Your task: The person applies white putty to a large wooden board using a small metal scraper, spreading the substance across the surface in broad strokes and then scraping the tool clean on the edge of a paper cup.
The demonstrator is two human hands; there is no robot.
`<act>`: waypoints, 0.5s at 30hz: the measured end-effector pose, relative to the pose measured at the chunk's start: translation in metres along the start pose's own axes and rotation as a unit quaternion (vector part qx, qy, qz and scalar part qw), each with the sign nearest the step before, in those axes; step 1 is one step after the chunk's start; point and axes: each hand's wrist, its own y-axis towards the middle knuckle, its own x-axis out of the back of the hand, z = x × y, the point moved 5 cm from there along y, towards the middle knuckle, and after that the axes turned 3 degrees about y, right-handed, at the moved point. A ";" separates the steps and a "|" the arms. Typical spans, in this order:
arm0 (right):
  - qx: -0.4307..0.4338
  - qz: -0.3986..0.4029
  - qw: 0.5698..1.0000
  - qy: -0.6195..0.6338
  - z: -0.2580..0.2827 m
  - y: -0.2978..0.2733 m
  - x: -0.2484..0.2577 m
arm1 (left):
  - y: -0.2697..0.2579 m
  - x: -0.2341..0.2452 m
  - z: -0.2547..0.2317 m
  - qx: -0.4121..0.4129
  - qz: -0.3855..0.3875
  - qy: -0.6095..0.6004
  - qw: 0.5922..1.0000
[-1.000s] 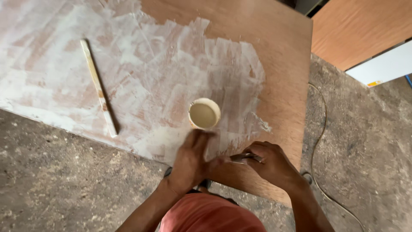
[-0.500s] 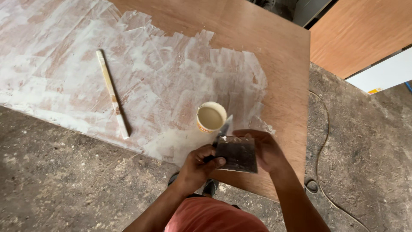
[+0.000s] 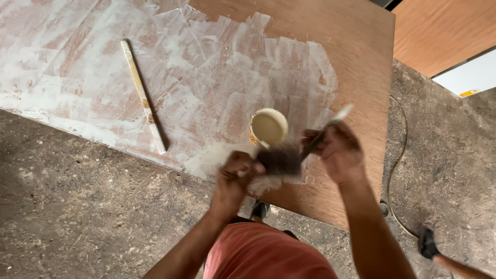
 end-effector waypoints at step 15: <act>0.060 0.052 0.474 -0.877 0.048 -0.017 -0.072 | 0.140 0.035 0.070 0.108 -0.239 -0.198 0.944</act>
